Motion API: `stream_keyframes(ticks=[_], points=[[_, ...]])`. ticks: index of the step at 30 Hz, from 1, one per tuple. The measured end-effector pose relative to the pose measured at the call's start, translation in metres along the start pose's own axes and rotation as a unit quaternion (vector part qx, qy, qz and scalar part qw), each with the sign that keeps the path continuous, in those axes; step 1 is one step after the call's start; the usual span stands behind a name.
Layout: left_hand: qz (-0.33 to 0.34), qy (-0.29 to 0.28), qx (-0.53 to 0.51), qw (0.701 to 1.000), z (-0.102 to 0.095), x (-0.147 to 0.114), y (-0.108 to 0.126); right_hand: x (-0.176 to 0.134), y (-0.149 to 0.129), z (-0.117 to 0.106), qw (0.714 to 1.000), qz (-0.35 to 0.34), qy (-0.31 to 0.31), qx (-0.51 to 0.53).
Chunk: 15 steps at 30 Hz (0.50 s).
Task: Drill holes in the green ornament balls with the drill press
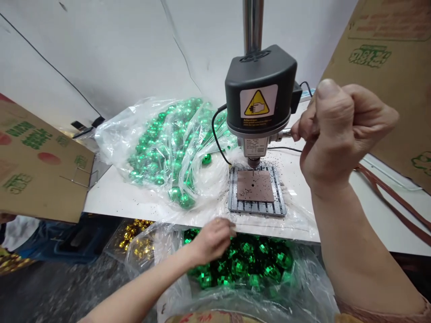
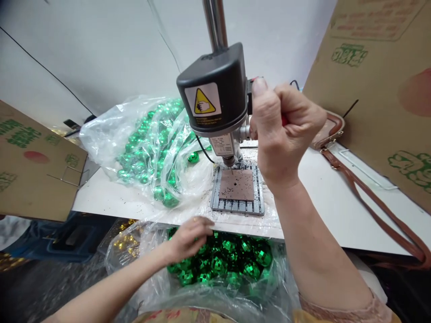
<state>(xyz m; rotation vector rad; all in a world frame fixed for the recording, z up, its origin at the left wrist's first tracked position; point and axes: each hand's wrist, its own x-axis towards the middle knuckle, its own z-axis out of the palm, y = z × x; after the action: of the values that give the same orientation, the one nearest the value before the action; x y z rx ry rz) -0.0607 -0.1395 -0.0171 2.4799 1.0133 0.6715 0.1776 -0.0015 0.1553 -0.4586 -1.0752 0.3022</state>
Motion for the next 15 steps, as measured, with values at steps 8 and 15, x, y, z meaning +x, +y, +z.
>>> stream_keyframes(ticks=[8,15], points=[[-0.364,0.101,0.142,0.915,-0.085,0.139,-0.115,0.000,0.001,0.000,1.000,-0.004,0.014,0.013],[-0.398,0.132,0.088,0.903,-0.086,0.165,-0.145,-0.002,-0.004,0.001,1.000,0.009,-0.008,0.018]])
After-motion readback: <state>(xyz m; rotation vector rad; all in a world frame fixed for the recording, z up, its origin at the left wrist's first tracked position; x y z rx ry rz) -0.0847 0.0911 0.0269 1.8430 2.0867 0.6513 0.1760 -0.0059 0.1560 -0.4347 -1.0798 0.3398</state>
